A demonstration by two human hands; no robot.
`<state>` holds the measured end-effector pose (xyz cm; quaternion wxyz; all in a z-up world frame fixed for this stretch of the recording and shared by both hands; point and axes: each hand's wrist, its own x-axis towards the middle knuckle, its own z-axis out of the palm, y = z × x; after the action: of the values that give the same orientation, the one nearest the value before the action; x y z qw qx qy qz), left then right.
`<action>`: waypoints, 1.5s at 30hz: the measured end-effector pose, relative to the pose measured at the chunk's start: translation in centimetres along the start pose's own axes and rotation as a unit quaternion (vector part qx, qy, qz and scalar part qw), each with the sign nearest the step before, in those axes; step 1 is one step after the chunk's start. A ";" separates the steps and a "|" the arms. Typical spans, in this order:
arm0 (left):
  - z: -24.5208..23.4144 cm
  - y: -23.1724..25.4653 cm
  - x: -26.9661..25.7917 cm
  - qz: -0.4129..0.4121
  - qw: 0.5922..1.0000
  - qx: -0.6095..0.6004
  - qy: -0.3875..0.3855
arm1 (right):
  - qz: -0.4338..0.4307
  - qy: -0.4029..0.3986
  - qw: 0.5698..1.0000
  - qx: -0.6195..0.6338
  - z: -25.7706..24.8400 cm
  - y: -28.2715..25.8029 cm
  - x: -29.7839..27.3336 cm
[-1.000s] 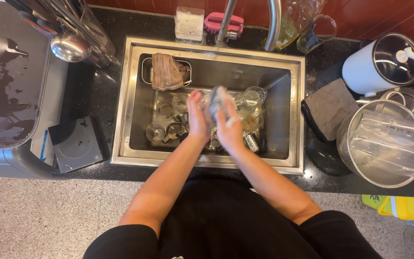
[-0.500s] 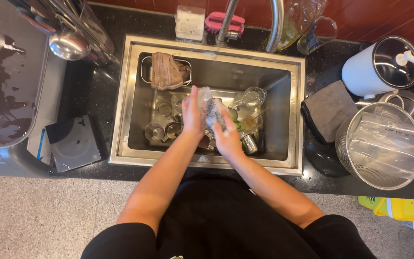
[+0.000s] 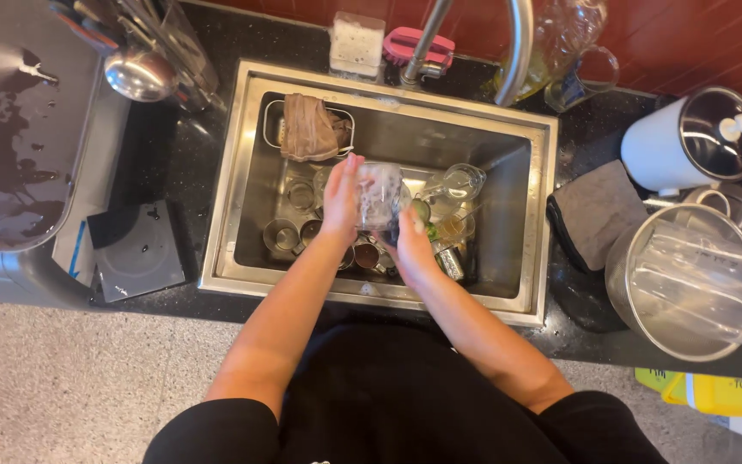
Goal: Wash several drinking glasses and barware in a sink.
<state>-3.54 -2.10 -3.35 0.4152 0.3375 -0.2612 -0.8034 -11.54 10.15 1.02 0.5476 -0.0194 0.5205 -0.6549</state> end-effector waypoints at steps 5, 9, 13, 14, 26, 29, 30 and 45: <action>0.0 1.3 -2.2 -0.081 0.994 -0.031 -0.065 | -0.089 0.026 0.971 -0.219 -0.9 0.8 3.9; 0.6 3.3 -3.4 -0.109 0.993 -0.003 -0.051 | -0.170 0.006 0.892 -0.419 -0.8 -2.6 10.0; -0.4 4.5 -4.0 -0.172 0.976 -0.098 -0.088 | -0.262 0.044 0.855 -0.445 4.0 -7.4 16.7; -1.3 3.8 -4.0 -0.176 0.975 -0.102 -0.088 | -0.216 0.054 0.909 -0.352 5.9 -8.7 17.9; -3.0 3.8 -4.2 -0.199 0.978 0.070 -0.001 | -0.186 0.016 0.892 -0.412 15.3 -16.9 21.5; -1.3 5.9 -4.4 -0.205 0.976 0.062 0.028 | -0.242 0.015 0.863 -0.443 9.2 -15.3 21.8; -1.5 5.2 -4.2 -0.208 0.976 0.062 0.027 | -0.241 0.018 0.863 -0.444 7.4 -15.0 21.3; 7.0 -0.1 1.7 -0.005 0.956 0.267 -0.124 | -0.370 0.122 0.763 -0.515 -5.4 -15.3 22.0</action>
<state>-9.66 -2.51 0.48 0.2706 0.3345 -0.5140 -0.7420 -34.25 -4.69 -2.69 0.1021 -0.4098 0.7943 -0.4368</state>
